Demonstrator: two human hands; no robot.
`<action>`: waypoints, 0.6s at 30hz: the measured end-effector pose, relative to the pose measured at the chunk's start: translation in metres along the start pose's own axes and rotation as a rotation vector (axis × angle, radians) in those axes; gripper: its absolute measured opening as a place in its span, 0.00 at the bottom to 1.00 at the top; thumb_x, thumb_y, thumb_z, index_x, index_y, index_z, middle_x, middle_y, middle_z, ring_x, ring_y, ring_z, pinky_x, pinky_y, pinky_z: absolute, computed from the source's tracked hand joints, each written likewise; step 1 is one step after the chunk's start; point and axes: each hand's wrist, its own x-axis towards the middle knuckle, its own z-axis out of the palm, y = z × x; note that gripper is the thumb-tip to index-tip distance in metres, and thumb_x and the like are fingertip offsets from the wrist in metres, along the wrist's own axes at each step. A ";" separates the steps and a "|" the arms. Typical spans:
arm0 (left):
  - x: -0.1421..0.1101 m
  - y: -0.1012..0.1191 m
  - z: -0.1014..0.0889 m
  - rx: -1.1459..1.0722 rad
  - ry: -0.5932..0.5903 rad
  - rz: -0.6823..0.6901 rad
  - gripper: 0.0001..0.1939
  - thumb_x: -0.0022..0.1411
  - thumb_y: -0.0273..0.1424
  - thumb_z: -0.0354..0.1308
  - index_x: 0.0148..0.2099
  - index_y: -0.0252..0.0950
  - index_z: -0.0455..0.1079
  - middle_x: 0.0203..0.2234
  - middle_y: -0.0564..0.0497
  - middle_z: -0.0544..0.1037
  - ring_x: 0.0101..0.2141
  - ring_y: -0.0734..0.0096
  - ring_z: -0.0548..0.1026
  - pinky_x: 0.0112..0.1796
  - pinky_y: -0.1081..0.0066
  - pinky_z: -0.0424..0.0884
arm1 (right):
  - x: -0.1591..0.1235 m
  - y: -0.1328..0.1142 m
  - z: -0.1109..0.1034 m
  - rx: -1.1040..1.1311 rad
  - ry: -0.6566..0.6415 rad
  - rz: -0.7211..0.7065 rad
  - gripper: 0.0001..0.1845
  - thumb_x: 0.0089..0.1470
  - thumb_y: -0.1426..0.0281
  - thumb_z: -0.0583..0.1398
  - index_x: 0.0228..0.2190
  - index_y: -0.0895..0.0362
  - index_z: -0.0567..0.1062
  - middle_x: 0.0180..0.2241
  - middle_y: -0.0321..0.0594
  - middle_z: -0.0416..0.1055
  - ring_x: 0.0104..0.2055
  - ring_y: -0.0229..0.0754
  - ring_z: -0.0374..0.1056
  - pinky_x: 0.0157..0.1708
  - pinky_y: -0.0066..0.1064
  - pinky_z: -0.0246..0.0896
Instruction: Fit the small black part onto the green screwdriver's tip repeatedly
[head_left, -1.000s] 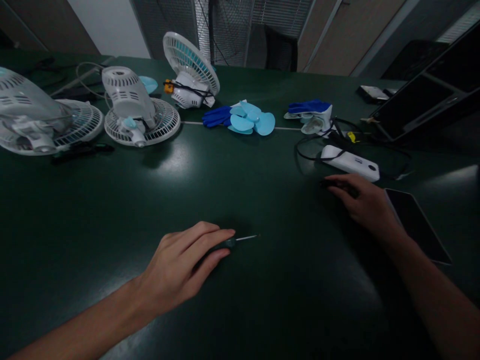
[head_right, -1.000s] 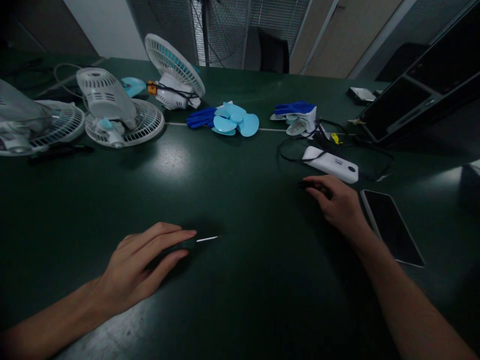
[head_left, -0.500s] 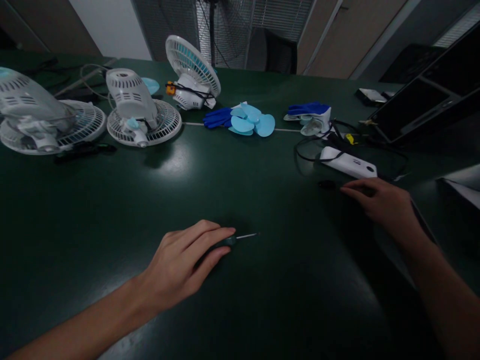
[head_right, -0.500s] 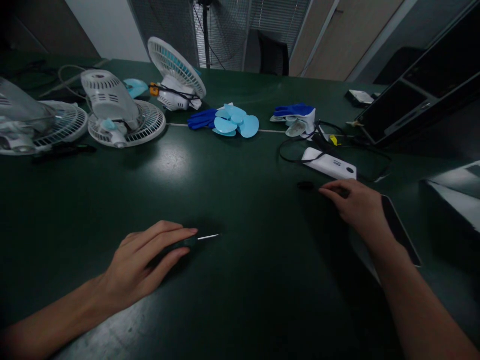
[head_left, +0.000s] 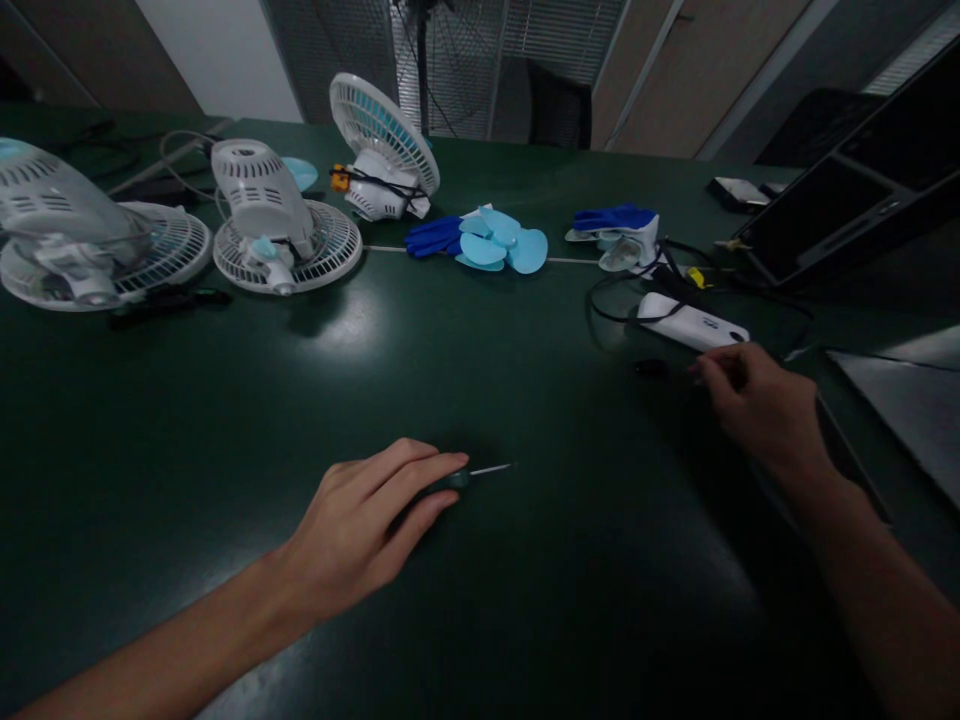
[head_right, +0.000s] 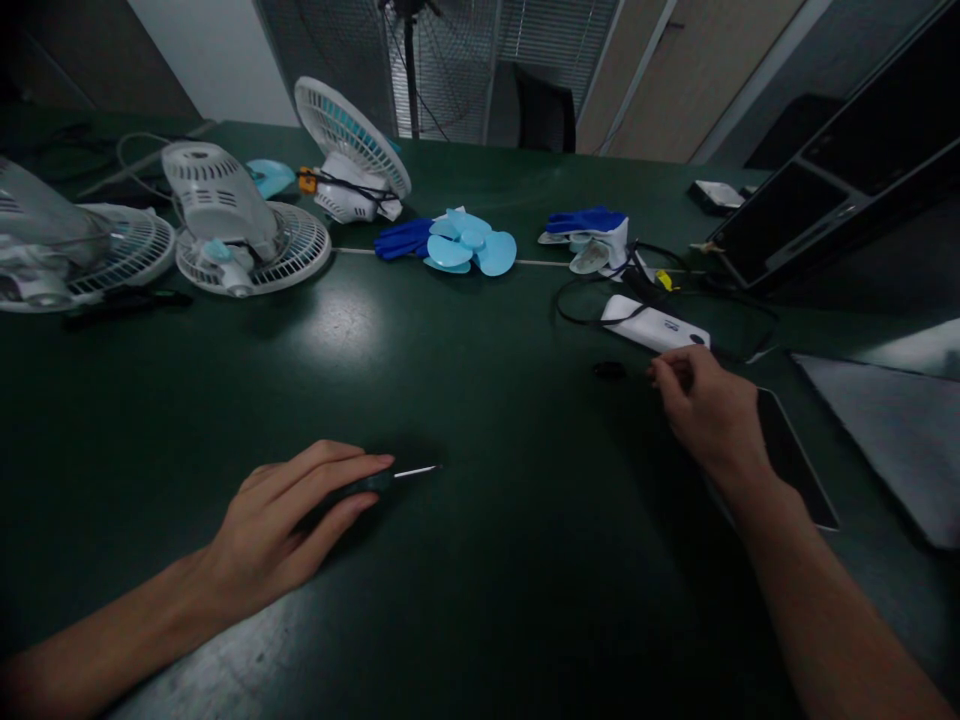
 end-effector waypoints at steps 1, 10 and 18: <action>0.000 0.000 0.000 -0.003 -0.002 0.000 0.17 0.71 0.29 0.55 0.60 0.37 0.67 0.45 0.49 0.76 0.39 0.75 0.77 0.34 0.75 0.73 | -0.001 -0.003 0.000 0.056 0.030 0.023 0.10 0.62 0.63 0.58 0.42 0.56 0.73 0.36 0.47 0.79 0.37 0.44 0.76 0.40 0.33 0.65; 0.000 -0.002 0.002 0.013 -0.007 -0.006 0.17 0.72 0.30 0.55 0.61 0.38 0.66 0.46 0.50 0.76 0.41 0.76 0.76 0.36 0.75 0.72 | -0.002 -0.006 0.007 0.292 0.226 0.019 0.18 0.57 0.59 0.63 0.45 0.54 0.81 0.35 0.41 0.81 0.37 0.48 0.78 0.39 0.37 0.70; -0.001 -0.001 0.001 0.013 -0.010 -0.009 0.17 0.72 0.30 0.55 0.61 0.39 0.67 0.46 0.50 0.76 0.41 0.77 0.76 0.36 0.76 0.72 | -0.004 -0.012 0.007 0.373 0.217 0.129 0.18 0.55 0.59 0.64 0.44 0.54 0.82 0.33 0.41 0.81 0.35 0.47 0.78 0.35 0.35 0.71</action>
